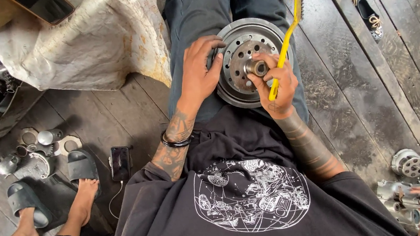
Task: Cleaning a motorcycle flywheel component using a small brush or pick tool while sitting on the floor.
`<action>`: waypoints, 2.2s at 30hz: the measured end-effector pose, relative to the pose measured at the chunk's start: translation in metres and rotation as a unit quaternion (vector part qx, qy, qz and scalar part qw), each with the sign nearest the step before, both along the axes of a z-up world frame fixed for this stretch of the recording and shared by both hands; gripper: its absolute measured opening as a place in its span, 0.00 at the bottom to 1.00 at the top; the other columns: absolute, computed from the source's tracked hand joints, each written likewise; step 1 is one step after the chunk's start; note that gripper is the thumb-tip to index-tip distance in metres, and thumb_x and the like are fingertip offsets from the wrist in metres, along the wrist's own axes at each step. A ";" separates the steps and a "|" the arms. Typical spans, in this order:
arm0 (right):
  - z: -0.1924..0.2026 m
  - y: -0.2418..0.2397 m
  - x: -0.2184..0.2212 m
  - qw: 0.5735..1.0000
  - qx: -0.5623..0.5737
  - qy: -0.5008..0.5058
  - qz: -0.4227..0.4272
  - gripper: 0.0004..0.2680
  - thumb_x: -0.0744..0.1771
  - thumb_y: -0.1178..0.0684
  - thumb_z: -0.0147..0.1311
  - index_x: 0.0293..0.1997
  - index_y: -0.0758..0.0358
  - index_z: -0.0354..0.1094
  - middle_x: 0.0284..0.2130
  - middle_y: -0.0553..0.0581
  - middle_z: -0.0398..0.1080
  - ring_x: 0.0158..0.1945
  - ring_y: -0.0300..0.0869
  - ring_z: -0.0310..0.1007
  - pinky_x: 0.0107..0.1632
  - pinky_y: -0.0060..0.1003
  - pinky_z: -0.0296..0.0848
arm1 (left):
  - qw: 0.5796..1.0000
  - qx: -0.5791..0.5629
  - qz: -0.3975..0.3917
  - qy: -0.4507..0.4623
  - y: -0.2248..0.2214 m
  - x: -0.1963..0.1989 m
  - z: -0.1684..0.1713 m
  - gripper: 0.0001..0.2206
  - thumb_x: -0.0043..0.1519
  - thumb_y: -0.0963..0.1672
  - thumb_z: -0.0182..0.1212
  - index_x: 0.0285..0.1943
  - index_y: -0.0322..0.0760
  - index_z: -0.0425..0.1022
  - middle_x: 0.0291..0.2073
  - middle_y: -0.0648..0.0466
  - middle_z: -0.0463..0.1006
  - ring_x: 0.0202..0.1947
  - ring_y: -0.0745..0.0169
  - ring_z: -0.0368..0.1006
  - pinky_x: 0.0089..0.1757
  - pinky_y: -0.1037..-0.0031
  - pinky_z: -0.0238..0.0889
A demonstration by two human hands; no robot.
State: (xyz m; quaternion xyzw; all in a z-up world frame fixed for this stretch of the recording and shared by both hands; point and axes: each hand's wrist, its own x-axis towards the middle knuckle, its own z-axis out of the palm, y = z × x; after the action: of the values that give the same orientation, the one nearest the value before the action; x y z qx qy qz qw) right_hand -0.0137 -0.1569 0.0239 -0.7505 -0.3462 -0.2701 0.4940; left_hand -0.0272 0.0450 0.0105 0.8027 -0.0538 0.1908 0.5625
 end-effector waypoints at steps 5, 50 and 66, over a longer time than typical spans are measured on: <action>-0.014 -0.006 0.008 0.998 0.019 0.061 0.008 0.13 0.69 0.60 0.62 0.34 0.63 0.55 0.48 0.70 0.78 0.51 0.60 0.78 0.55 0.48 0.73 | 1.000 -0.017 0.006 0.011 0.001 0.000 0.000 0.09 0.69 0.42 0.53 0.53 0.44 0.78 0.50 0.52 0.79 0.54 0.46 0.74 0.54 0.56 0.59; -0.029 -0.012 0.006 0.994 -0.065 0.079 -0.030 0.13 0.68 0.59 0.65 0.33 0.59 0.56 0.44 0.61 0.79 0.43 0.59 0.74 0.49 0.50 0.71 | 0.994 0.106 -0.014 0.018 -0.001 0.002 -0.020 0.05 0.60 0.43 0.71 0.42 0.50 0.81 0.57 0.57 0.74 0.64 0.53 0.66 0.59 0.56 0.55; 0.000 -0.002 0.006 0.993 -0.072 0.084 -0.033 0.10 0.68 0.59 0.66 0.39 0.64 0.63 0.40 0.66 0.76 0.43 0.61 0.74 0.51 0.51 0.73 | 0.994 0.112 0.002 0.012 -0.006 0.002 -0.017 0.03 0.63 0.43 0.68 0.43 0.48 0.80 0.56 0.54 0.75 0.64 0.50 0.66 0.59 0.53 0.56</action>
State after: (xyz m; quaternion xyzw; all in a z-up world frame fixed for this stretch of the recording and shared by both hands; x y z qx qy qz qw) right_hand -0.0079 -0.1589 0.0234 -0.8151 -0.2969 -0.1963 0.4571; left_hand -0.0253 0.0394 -0.0069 0.8629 -0.0659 0.1750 0.4695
